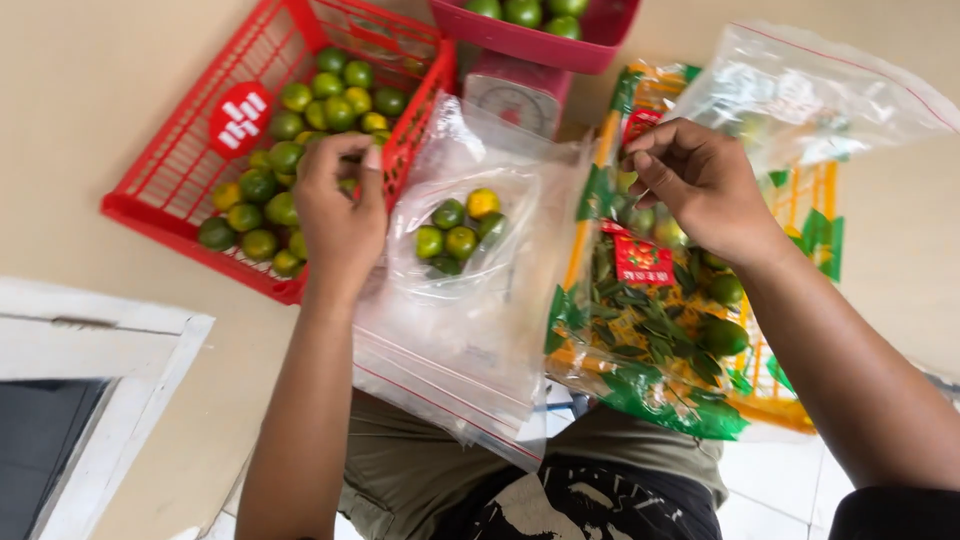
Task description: The person sorts and bags small green fruits by hand, moving them from a red crate and a basket into plastic zip bags and onto a scale.
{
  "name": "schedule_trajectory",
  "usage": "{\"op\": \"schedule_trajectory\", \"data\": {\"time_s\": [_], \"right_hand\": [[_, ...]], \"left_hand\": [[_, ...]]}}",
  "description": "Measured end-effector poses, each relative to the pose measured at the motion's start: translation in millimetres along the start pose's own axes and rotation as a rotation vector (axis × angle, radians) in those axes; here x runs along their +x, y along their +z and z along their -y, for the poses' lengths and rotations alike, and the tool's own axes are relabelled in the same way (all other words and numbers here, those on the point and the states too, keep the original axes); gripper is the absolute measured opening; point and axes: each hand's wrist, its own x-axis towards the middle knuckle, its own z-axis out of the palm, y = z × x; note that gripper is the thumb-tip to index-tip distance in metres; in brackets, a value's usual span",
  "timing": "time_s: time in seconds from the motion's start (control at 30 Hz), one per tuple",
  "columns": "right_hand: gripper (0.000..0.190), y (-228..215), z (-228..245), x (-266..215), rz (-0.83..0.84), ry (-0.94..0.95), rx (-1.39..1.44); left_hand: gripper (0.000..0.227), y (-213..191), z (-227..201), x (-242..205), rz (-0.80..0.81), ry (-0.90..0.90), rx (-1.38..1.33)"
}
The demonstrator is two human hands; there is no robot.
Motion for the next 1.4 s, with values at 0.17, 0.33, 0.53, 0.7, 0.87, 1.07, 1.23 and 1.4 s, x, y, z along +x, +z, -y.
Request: {"op": "schedule_trajectory", "data": {"time_s": [0.17,0.33,0.53,0.7,0.87,1.07,1.23,1.4], "right_hand": [[0.018,-32.4,-27.7,-45.2,-0.155,0.091,0.032],[0.017,-53.3,-50.3,-82.0,-0.265,0.156,-0.049],[0.023,-63.5,-111.0,-100.5,-0.131,0.255,-0.861],[0.057,-51.3,-87.1,-101.8,0.201,0.622,-1.162],[0.089,-62.6,-117.5,-85.5,0.268,0.71,-1.167],[0.058,-65.3,-135.5,-91.1,0.125,0.655,-0.99],[0.038,-61.2,-99.4,-92.8,0.017,0.602,-0.889],[0.061,-59.1,-108.0,-94.2,0.217,0.726,-1.044]], "left_hand": [[0.021,106.4,-98.4,-12.3,0.327,-0.033,-0.343],[0.023,200.3,-129.6,-40.3,0.705,0.041,-0.388],[0.033,247.3,-132.7,-68.1,1.168,-0.016,-0.247],[0.041,254.3,-97.0,-92.8,1.451,-0.065,-0.047],[0.044,237.0,-109.0,-77.7,1.556,-0.097,0.01],[0.047,238.2,-108.0,-82.0,1.553,-0.106,-0.001],[0.05,232.6,-110.5,-83.6,1.529,-0.109,-0.043],[0.061,223.8,-126.8,-74.4,1.525,-0.058,-0.038]]}}
